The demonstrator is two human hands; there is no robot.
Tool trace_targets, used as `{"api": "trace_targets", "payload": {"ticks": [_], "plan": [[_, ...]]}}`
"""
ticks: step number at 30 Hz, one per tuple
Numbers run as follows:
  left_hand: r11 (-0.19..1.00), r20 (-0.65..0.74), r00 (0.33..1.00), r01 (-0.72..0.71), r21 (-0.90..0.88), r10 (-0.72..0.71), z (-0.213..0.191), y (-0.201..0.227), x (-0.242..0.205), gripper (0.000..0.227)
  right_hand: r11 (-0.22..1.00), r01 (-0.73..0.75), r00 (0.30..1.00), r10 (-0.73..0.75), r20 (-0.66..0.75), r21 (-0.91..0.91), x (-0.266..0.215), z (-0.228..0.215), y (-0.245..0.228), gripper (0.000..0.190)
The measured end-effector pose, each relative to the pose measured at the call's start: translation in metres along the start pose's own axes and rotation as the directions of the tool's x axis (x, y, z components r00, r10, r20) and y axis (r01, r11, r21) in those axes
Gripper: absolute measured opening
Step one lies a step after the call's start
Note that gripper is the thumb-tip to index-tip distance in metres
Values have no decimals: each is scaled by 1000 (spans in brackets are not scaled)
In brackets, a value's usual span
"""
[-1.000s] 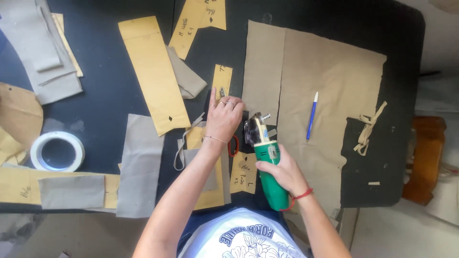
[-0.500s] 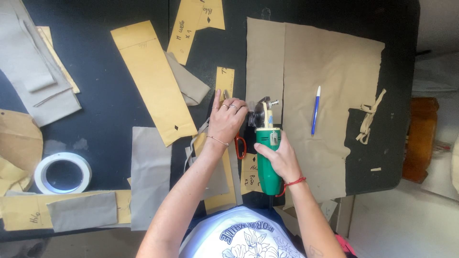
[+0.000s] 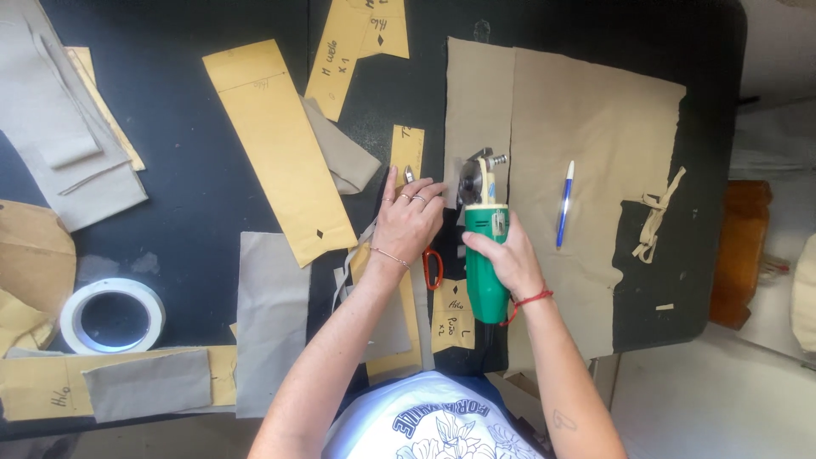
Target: The person marks a pattern on a large piece of beige fabric using a pen and a cardboard template. They then use a green electric rotary cutter to cut the fabric along the marked lines. The person handles the cut fabric pieces, folding and stacking them on the table.
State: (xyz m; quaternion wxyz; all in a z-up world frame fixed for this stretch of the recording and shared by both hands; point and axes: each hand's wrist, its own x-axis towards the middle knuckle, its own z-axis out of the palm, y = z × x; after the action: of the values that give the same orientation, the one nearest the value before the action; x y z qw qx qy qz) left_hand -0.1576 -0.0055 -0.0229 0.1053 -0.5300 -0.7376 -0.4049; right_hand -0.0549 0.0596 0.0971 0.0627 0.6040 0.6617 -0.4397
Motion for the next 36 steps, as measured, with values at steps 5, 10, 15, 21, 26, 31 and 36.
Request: {"api": "trace_targets", "payload": {"ticks": [5,10,15,21,26,31,36], "plan": [[1000,4,1000,9,15,-10,0,1,0,2,999,52,999,-52,0,-10,16,-2,-9,57],[1000,14,1000,20,14,-20,-3,3,3,1,998,63,998,-64,-7,-30,33,-8,-20,58],[1000,5,1000,3,16,-3,-3,2,4,2,997,69,997,-70,-17,-38,42,-10,-39,59],[1000,23,1000,13,-3,-13,-6,4,7,3,995,91,995,-92,-29,-47,64,-15,-49,58],[1000,41,999,7,4,-7,-7,4,8,5,993,106,994,-108,-36,-61,82,-19,-57,59],[1000,57,998,5,14,-5,-9,5,10,5,990,128,990,-131,-51,-52,99,-20,-67,59],[1000,99,995,25,5,-26,-10,7,9,7,990,134,988,-138,-75,-51,106,-23,-83,60]]}}
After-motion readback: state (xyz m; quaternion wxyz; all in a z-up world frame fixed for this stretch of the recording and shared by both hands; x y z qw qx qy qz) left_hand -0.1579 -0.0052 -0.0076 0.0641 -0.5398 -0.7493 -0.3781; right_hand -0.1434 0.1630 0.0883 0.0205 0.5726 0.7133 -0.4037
